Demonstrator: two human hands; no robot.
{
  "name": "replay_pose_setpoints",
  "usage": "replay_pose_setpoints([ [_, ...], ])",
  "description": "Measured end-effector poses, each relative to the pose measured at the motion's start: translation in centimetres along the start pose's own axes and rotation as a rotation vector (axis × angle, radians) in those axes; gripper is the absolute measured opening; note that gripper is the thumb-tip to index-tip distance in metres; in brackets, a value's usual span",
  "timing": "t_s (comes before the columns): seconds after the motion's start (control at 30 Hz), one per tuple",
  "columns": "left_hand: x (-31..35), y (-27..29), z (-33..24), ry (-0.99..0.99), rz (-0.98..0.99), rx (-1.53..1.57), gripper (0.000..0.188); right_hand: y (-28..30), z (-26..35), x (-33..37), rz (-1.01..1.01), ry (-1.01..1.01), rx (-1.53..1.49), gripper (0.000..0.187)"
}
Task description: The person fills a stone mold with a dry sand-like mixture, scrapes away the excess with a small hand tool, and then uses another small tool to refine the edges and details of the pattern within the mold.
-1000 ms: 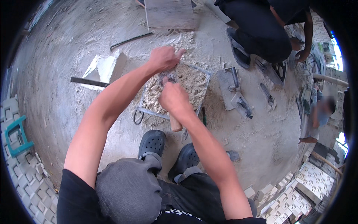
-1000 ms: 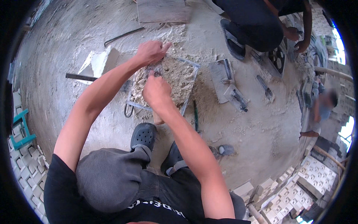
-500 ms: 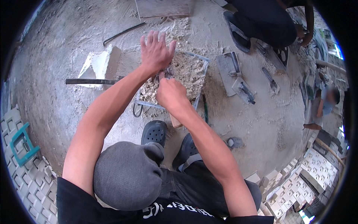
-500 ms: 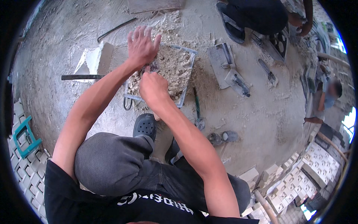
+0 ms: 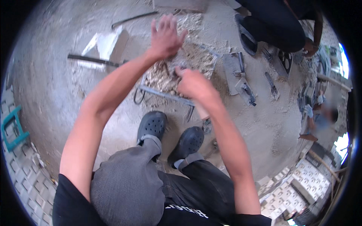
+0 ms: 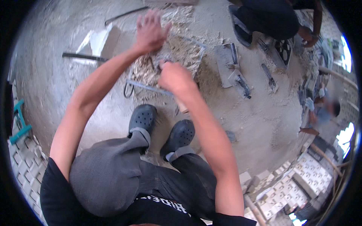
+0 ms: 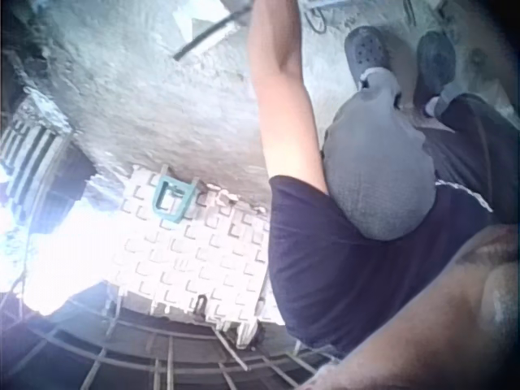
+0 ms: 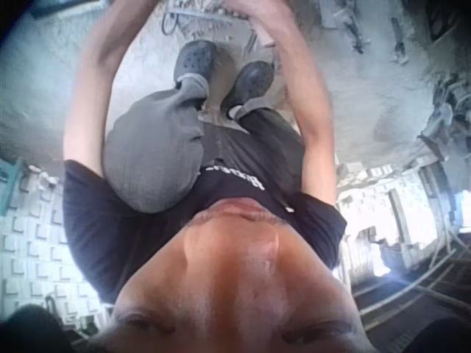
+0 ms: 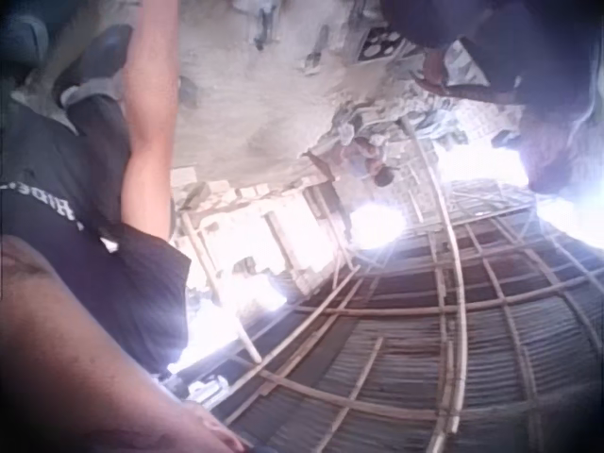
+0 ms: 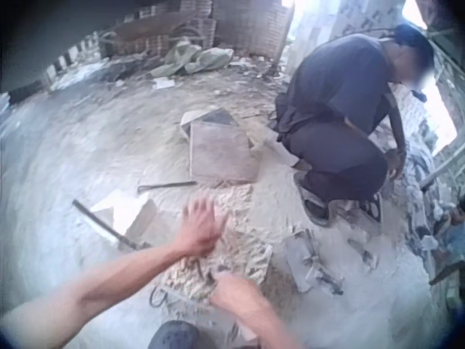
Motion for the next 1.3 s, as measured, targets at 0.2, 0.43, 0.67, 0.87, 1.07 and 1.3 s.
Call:
replay_pose_setpoints([
  [0.2,1.9,3.5,6.3,0.500,0.348,0.455,0.062,-0.5,-3.0,2.8,-0.145,-0.115,0.034,0.056],
  [0.43,5.6,5.2,3.1,-0.069,0.294,0.139,0.076,-1.4,-7.8,5.6,-0.304,-0.114,-0.006,0.050],
  [0.67,5.6,4.5,-1.5,-0.201,0.342,-0.146,0.086,-0.3,-15.1,11.2,-0.291,-0.041,0.047,0.049],
  [0.87,7.3,5.9,-3.1,-0.271,0.378,-0.099,0.079,-3.6,-14.1,12.3,-0.392,0.135,-0.006,0.043],
  [1.07,8.9,7.0,0.2,-0.094,0.297,0.381,0.067,-7.1,-9.3,10.6,-0.464,0.239,0.037,0.039],
  [1.3,12.8,10.2,3.4,-0.019,0.270,0.668,0.080,-6.4,-6.4,6.0,-0.403,0.383,0.200,0.033],
])
Point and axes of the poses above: each hand's wrist, its own x-axis away from the middle knuckle, its own y-axis out of the back of the hand, z = x × y, the point moved 1 cm from there along -x, towards the middle knuckle, and after that the axes turned 6 degrees about -z, right-handed, at the moved point
